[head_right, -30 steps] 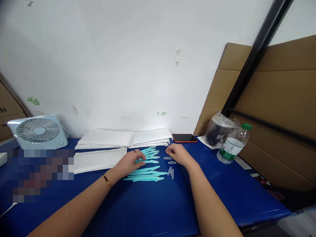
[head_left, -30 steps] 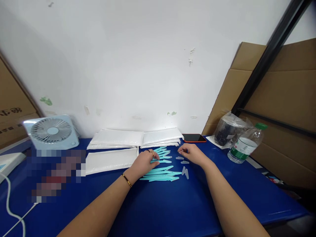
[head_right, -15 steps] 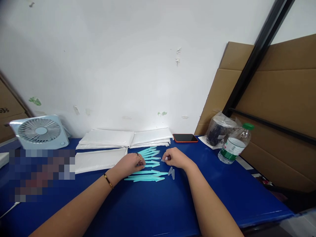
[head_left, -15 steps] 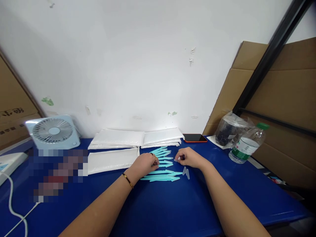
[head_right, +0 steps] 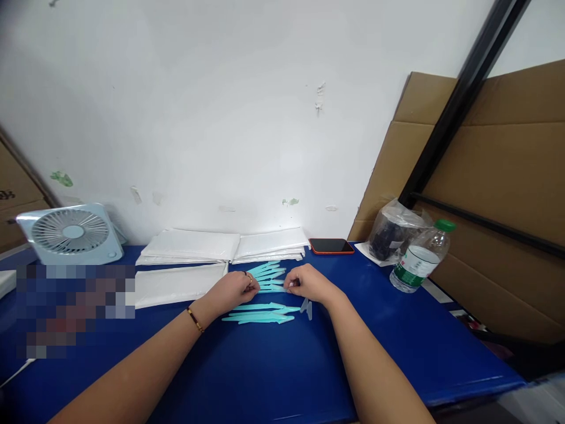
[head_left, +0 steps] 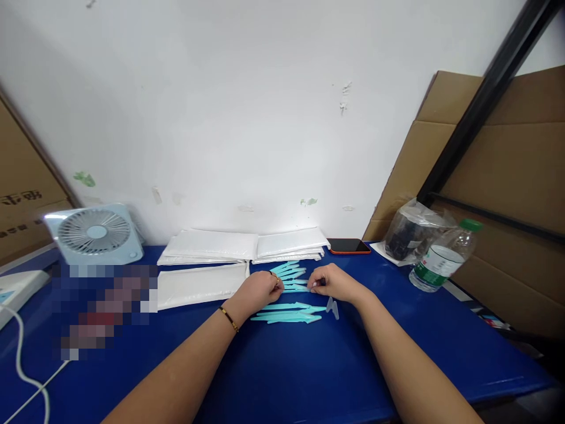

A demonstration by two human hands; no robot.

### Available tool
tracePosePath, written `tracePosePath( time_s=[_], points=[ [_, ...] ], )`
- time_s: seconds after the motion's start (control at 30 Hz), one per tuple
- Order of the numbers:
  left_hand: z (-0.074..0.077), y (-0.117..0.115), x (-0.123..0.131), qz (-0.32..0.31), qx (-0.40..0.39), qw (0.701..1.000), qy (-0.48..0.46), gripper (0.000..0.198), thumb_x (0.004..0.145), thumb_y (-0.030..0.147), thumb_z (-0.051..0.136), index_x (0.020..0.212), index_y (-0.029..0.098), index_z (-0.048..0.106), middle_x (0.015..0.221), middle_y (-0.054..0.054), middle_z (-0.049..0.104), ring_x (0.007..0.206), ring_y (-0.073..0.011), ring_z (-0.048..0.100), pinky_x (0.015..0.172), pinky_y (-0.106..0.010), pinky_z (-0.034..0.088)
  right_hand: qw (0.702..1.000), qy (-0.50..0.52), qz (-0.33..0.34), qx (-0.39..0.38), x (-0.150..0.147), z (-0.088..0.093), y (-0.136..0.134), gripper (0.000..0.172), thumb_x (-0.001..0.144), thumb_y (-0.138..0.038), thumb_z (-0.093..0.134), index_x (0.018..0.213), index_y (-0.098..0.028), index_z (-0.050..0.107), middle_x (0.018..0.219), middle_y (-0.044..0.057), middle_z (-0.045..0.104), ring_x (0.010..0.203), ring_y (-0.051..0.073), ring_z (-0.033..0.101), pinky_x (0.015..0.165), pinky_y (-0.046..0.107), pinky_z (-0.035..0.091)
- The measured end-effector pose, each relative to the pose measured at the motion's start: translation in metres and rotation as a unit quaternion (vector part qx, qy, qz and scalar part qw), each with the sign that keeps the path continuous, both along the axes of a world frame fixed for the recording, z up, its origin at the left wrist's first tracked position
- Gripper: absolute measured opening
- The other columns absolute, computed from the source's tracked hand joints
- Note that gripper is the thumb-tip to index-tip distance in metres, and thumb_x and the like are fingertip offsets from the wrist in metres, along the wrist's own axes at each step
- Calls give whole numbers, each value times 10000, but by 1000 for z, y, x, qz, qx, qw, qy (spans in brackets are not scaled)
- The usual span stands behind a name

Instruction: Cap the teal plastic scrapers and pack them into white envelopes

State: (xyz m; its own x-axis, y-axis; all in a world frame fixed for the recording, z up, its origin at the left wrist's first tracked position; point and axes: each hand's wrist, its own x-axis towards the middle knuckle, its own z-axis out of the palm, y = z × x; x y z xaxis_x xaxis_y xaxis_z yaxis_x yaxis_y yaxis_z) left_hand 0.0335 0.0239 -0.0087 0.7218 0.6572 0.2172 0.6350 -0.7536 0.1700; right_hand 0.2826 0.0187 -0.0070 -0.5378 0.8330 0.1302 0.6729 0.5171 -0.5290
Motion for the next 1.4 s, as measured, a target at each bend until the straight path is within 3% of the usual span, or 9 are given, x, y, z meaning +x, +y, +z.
tracePosePath(
  time_s=[0.2, 0.33, 0.47, 0.53, 0.63, 0.73, 0.83, 1.03, 1.4],
  points=[
    [-6, 3, 4, 13, -1, 1000, -12, 215, 828, 179, 446, 680, 181, 601, 691, -17, 588, 675, -142, 539, 619, -234, 352, 1000, 18, -3, 21, -15, -4, 1, 165, 736, -147, 575, 816, -203, 708, 781, 7, 693, 686, 130, 613, 606, 205, 423],
    [-6, 1, 4, 49, -26, 996, -67, 161, 826, 253, 511, 891, 202, 649, 909, -35, 631, 864, -171, 560, 761, -255, 395, 998, 33, -45, 35, 3, 4, 2, 172, 757, -168, 556, 831, -201, 708, 818, 21, 692, 742, 143, 615, 661, 224, 434],
    [-2, -4, -1, 3, -132, 989, -71, 203, 762, 380, 594, 861, 214, 657, 857, -4, 632, 766, -136, 565, 656, -215, 411, 998, -3, -67, -21, 36, 11, 1, 139, 692, -204, 626, 803, -188, 708, 797, 26, 669, 661, 132, 596, 593, 213, 430],
    [0, -6, -2, -12, -166, 985, -49, 189, 729, 364, 623, 838, 213, 660, 813, 3, 634, 720, -127, 562, 607, -204, 397, 995, -38, -70, -55, 44, 10, 1, 147, 632, -212, 674, 773, -185, 707, 779, 22, 661, 630, 128, 585, 558, 206, 421],
    [1, -7, -1, 18, -146, 989, -34, 109, 756, 269, 567, 776, 204, 652, 765, 1, 636, 695, -126, 557, 601, -210, 382, 992, -58, -84, -81, 42, 4, 3, 156, 617, -209, 669, 766, -187, 705, 698, 7, 658, 611, 131, 589, 534, 197, 409],
    [1, -6, 1, 59, -96, 993, -29, 115, 761, 234, 531, 766, 202, 641, 787, -10, 639, 724, -142, 561, 628, -229, 383, 993, -52, -99, -43, 32, 0, 5, 183, 617, -156, 613, 772, -183, 706, 676, 4, 666, 610, 130, 597, 547, 196, 409],
    [0, -5, 1, 84, -98, 991, -35, 113, 760, 245, 525, 759, 198, 628, 796, -15, 642, 729, -147, 563, 611, -229, 383, 995, -37, -89, -14, 23, 1, 4, 234, 597, -109, 569, 771, -171, 713, 693, 13, 673, 614, 129, 596, 561, 196, 412],
    [-6, -1, 2, 74, -94, 991, -54, 112, 781, 233, 522, 735, 199, 618, 776, -5, 639, 708, -138, 557, 603, -225, 373, 996, 35, -27, -74, 9, 2, -1, 222, 627, -114, 547, 780, -160, 702, 666, 4, 644, 615, 118, 582, 538, 179, 408],
    [-8, 1, 4, 69, -77, 993, -62, 121, 799, 224, 517, 762, 179, 624, 803, -20, 637, 736, -140, 562, 644, -224, 391, 999, 43, -24, -14, -2, -5, 1, 198, 654, -117, 544, 773, -165, 695, 680, 0, 657, 609, 113, 575, 551, 189, 404]
  ],
)
